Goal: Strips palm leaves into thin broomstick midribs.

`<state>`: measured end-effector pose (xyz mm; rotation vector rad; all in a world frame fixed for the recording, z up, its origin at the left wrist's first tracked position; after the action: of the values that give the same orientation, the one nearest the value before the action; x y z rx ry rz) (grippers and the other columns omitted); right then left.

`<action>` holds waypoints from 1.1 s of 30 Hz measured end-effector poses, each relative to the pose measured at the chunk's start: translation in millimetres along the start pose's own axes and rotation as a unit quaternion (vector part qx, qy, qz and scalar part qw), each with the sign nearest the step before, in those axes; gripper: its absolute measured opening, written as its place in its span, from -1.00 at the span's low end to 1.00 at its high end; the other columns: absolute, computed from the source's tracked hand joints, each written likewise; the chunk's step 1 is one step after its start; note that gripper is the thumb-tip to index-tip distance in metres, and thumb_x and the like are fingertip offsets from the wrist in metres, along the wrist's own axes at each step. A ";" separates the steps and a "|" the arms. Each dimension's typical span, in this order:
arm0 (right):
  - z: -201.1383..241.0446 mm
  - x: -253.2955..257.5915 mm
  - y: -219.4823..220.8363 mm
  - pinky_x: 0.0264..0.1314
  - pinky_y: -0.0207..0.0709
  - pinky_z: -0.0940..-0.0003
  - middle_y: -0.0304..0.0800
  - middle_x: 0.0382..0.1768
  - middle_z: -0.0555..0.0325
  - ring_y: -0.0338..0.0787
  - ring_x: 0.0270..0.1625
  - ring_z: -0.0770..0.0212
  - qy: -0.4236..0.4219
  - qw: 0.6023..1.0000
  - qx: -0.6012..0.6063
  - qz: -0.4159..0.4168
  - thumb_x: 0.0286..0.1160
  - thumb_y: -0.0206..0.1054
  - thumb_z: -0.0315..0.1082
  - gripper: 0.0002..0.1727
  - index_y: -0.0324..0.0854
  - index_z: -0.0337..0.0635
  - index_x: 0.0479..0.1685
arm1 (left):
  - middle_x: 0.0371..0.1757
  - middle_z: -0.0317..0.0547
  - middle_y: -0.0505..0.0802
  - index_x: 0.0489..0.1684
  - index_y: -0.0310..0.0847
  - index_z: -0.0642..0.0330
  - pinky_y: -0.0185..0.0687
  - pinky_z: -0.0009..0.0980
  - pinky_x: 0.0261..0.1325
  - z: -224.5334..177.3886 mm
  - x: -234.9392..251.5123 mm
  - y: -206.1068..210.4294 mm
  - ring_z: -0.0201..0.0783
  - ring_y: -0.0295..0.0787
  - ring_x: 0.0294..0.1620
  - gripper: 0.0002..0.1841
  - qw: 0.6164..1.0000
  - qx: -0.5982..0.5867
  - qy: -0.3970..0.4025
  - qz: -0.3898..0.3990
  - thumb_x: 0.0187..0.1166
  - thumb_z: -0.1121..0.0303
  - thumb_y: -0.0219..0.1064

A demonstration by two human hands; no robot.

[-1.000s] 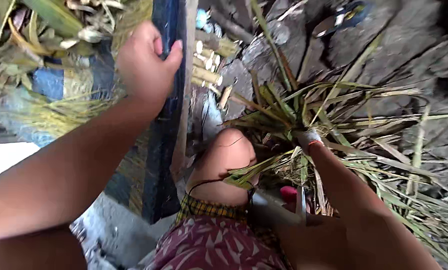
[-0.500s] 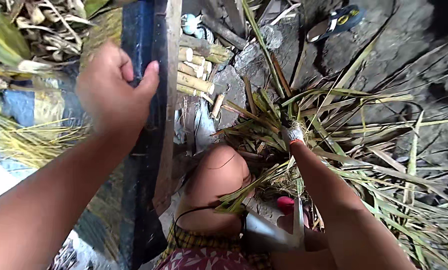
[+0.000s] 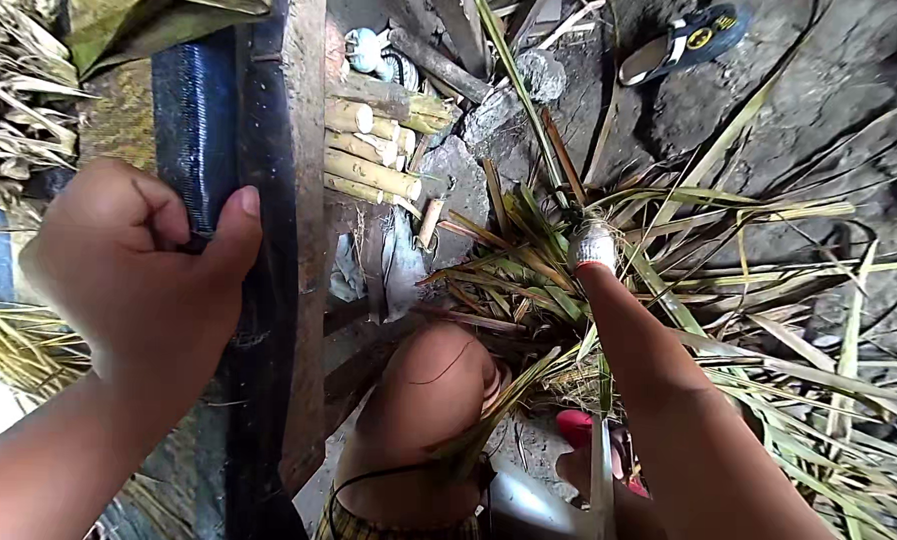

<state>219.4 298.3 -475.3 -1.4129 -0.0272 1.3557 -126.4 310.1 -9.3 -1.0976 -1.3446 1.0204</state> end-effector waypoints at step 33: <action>-67.1 -60.3 -4.9 -0.56 0.48 0.58 0.67 -0.36 0.24 0.59 -0.54 0.43 0.046 0.723 0.645 0.244 0.79 -0.04 -0.40 -0.66 0.42 -0.01 0.42 | -0.42 0.19 0.55 -0.46 0.32 0.37 0.34 -0.02 -0.29 -23.3 2.4 -5.5 0.06 0.47 -0.40 -0.48 0.998 0.008 0.062 -0.026 0.65 0.04 0.33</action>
<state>249.0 216.7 -450.2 -0.2331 1.2134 1.2080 -103.5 311.1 -1.9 -1.0904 -1.2565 0.9087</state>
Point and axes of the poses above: each hand's wrist, its own x-axis towards the middle knuckle, its own y-axis out of the palm, z = x × y, the point moved 5 cm from there along x, towards the middle knuckle
